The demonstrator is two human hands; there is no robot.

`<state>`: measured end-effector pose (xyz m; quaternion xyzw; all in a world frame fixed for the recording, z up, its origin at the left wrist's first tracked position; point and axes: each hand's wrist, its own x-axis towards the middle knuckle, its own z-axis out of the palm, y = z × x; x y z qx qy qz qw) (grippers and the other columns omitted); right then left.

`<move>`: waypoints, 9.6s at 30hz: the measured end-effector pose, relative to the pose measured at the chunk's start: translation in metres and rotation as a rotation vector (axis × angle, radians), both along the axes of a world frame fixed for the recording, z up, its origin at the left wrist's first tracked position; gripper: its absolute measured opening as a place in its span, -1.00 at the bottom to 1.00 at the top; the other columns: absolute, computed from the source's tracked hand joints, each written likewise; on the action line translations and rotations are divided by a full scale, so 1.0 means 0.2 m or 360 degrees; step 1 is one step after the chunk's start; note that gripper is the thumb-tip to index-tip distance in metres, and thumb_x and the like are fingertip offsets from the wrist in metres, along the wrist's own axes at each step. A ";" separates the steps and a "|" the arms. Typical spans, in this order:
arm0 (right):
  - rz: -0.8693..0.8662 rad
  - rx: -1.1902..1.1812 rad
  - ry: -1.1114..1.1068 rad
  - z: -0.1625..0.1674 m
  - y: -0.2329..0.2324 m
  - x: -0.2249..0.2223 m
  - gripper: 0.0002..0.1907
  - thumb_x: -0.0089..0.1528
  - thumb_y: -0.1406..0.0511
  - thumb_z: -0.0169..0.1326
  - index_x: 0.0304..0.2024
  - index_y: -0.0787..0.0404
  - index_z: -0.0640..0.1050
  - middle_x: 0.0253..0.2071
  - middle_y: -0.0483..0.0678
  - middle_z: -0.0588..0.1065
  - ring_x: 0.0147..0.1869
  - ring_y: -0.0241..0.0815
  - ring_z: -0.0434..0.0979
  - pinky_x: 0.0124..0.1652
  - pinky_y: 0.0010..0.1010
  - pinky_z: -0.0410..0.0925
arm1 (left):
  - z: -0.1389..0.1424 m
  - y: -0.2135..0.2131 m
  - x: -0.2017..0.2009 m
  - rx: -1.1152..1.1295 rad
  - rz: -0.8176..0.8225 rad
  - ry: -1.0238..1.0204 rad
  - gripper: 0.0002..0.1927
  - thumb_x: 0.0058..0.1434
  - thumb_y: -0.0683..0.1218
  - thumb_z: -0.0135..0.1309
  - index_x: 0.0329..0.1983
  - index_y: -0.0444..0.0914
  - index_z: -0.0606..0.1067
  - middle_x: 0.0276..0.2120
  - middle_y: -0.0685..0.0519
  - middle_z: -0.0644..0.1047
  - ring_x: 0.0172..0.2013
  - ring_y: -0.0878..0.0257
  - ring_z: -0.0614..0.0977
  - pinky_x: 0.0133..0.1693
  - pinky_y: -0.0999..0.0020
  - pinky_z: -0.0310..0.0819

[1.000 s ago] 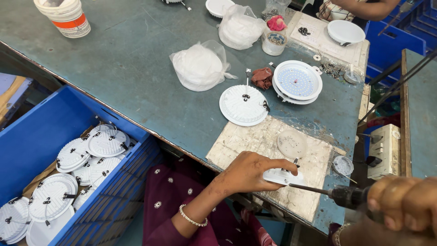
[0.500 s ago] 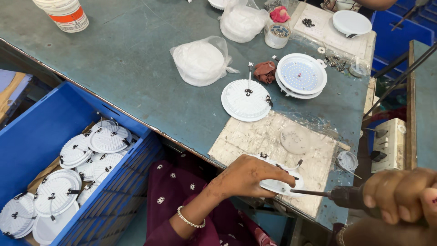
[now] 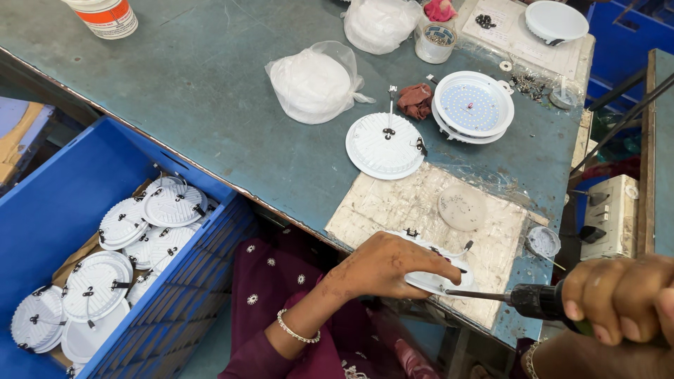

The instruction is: The person assembles LED light fixtures by wiping the LED surface with a cloth, attaching a metal bracket, and securing it with a power drill. The person places the completed units into a blue crate and repeats the process with additional units.

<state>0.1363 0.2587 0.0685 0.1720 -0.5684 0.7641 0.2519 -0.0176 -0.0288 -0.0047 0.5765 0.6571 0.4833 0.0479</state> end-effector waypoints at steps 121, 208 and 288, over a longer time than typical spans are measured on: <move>-0.0732 0.1708 -0.0350 -0.07 -0.49 -0.18 -0.51 -0.06 0.15 0.36 -0.09 0.15 0.67 -0.11 -0.03 0.61 -0.10 -0.11 0.65 -0.17 -0.32 0.48 | 0.10 0.04 0.11 0.0017 0.0593 -0.0052 -0.37 0.10 -0.01 0.32 0.25 -0.14 0.40 -0.24 0.05 0.66 -0.22 0.04 0.71 -0.20 0.19 0.57; 0.0180 0.0941 -0.1258 -0.20 -0.32 -0.30 -0.87 0.15 0.34 0.28 -0.33 0.32 0.70 -0.32 -0.10 0.39 -0.18 -0.23 0.33 -0.17 -0.39 0.20 | 0.09 -0.01 0.03 0.0123 0.0377 -0.0244 -0.69 0.07 -0.09 0.32 -0.11 0.02 0.60 -0.31 0.19 0.68 -0.34 0.25 0.72 -0.29 0.40 0.56; 0.0549 0.1363 -0.0979 -0.12 -0.27 -0.50 -0.81 0.07 0.34 0.35 -0.25 0.17 0.82 -0.41 -0.13 0.38 -0.32 -0.25 0.30 -0.32 -0.40 0.22 | 0.07 -0.07 -0.02 0.0080 0.0398 -0.0178 -0.64 0.10 0.10 0.35 -0.03 0.15 0.57 -0.44 0.18 0.63 -0.42 0.27 0.69 -0.36 0.40 0.52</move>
